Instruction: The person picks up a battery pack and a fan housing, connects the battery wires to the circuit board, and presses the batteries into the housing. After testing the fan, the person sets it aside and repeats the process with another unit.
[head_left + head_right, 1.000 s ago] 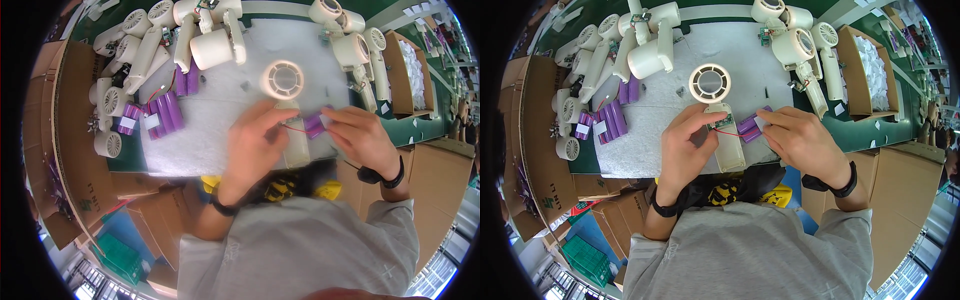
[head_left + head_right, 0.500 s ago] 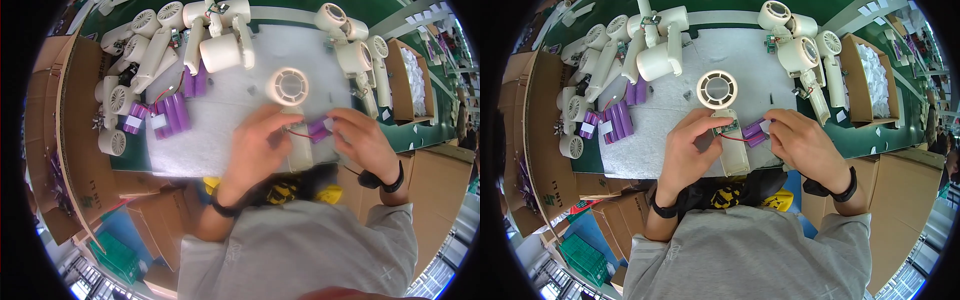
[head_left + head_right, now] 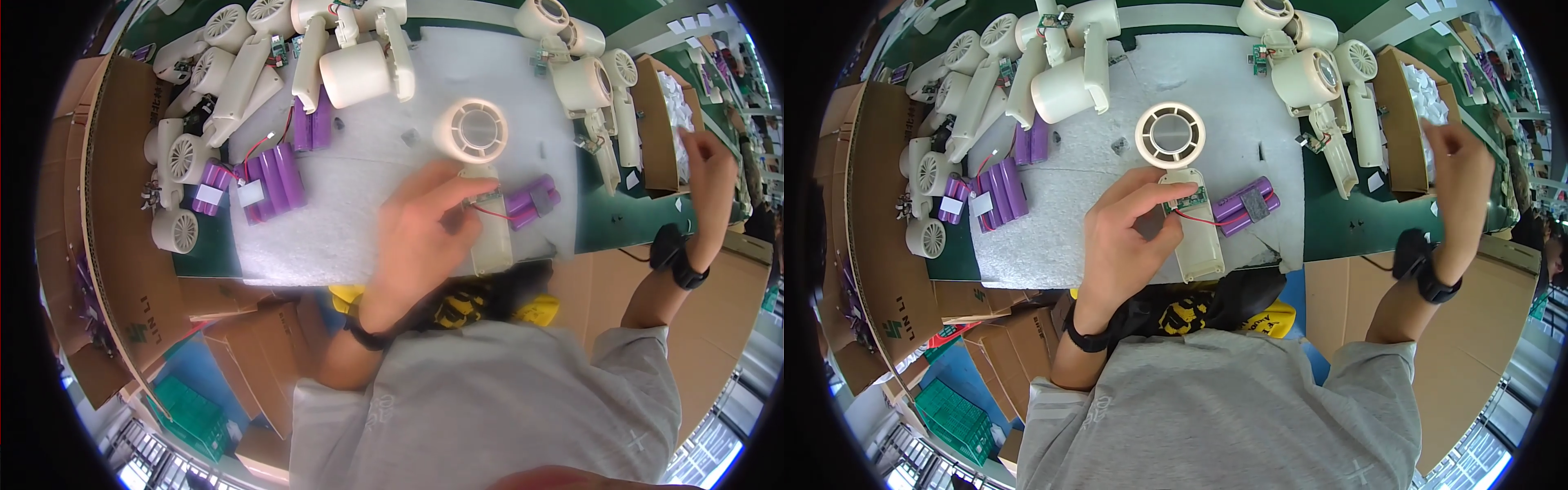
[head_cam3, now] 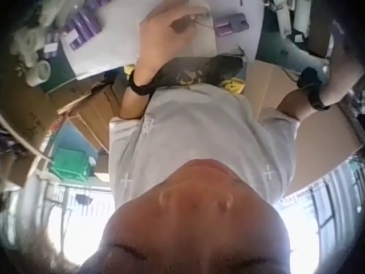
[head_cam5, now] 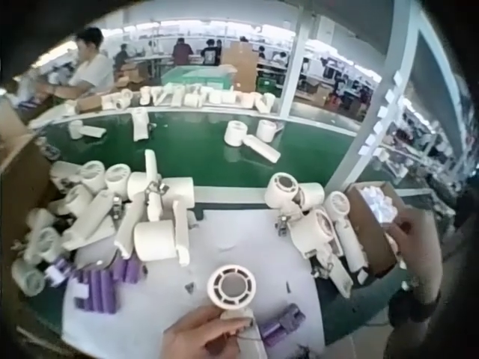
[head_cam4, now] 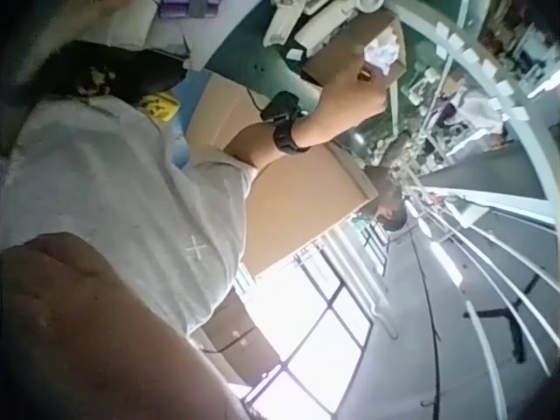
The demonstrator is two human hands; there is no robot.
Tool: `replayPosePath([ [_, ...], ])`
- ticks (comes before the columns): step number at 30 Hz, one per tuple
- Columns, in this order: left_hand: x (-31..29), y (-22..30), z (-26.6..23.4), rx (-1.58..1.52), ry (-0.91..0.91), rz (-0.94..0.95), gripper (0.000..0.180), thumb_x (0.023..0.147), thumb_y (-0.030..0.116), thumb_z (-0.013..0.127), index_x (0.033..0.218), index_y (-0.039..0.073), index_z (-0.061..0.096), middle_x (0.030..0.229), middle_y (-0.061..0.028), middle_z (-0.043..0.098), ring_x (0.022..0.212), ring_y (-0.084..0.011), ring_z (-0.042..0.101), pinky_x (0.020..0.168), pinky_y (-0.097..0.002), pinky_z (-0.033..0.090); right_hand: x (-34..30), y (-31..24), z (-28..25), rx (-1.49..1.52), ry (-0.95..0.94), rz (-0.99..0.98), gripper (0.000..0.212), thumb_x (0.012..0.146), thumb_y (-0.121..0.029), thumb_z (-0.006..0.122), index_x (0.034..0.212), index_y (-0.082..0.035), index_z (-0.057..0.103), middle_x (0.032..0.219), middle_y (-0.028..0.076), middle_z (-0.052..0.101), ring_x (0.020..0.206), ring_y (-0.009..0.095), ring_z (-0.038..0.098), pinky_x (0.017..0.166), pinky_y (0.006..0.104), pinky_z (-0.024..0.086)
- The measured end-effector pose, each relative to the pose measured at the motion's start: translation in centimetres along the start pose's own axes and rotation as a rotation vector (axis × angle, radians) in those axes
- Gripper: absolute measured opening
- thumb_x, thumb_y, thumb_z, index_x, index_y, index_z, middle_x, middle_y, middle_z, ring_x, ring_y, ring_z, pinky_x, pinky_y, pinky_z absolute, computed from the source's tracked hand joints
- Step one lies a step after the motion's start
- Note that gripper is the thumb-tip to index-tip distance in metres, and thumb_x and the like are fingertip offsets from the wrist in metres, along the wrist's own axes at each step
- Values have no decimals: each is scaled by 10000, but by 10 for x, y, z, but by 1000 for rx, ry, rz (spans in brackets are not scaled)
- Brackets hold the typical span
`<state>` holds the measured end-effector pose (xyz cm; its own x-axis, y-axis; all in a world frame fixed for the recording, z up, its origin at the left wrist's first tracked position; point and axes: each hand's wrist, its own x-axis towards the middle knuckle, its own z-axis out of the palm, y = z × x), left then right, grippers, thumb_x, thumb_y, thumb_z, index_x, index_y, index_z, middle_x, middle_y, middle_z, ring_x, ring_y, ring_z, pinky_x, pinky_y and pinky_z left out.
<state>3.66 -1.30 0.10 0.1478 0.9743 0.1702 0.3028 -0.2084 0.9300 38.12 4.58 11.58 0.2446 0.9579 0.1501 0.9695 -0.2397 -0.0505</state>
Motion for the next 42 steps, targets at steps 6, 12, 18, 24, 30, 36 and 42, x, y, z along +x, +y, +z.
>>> replayPosePath([
  [6, -1, -4, -5, -18, -15, -58, 392, 737, -77, 655, 1076, 98, 743, 1046, -72, 683, 775, -124, 631, 644, -232, 476, -72, -109, 41, 565, -303, -830, 420, 658, 7, 796, 1054, -22, 660, 1006, 103, 669, 917, 303, 635, 795, 398, 527],
  [12, 6, -1, -13, -31, -21, -84, 410, 740, -80, 662, 1096, 102, 750, 1037, -67, 670, 703, -69, 572, 610, -209, 451, -65, -106, 67, 695, -432, -944, 383, 680, -31, 810, 1036, -26, 667, 1029, 117, 676, 933, 338, 630, 796, 388, 528],
  [18, 9, -3, -23, -15, -76, -96, 426, 732, -73, 677, 1107, 114, 755, 1033, -68, 664, 662, -58, 540, 599, -209, 449, -54, -100, 59, 817, -1084, -611, 333, 814, -38, 754, 1123, -3, 634, 1029, 117, 665, 931, 255, 658, 780, 360, 532],
  [24, 10, -5, -24, 28, -117, -68, 432, 722, -52, 719, 1110, 132, 759, 1019, -62, 679, 650, -68, 549, 589, -216, 456, -66, -99, 60, 1454, -1478, -184, 669, 832, -29, 755, 1414, -14, 425, 1173, 125, 603, 949, 220, 664, 828, 352, 550],
  [30, 9, -6, -22, 50, -95, -41, 423, 710, -33, 766, 1100, 130, 762, 1033, -80, 696, 694, -98, 619, 603, -232, 495, -66, -103, 45, 1437, -1614, -132, 923, 734, -34, 833, 1489, -38, 302, 1270, 131, 536, 1066, 257, 630, 931, 377, 531],
  [36, 4, -6, -15, 96, -30, 40, 406, 708, -11, 802, 1093, 110, 760, 1058, -119, 699, 775, -176, 693, 641, -280, 551, -59, -98, 60, 1330, -1354, -314, 896, 658, -127, 894, 1418, -22, 433, 1260, 119, 550, 1108, 243, 592, 954, 376, 504],
  [42, 4, -2, -18, 130, -42, 33, 392, 729, -4, 797, 1104, 100, 754, 1049, -137, 703, 779, -206, 702, 640, -303, 559, -53, -105, 60, 1000, -903, -914, 847, 593, -168, 902, 1339, -35, 526, 1223, 116, 571, 1073, 223, 579, 946, 347, 468],
])
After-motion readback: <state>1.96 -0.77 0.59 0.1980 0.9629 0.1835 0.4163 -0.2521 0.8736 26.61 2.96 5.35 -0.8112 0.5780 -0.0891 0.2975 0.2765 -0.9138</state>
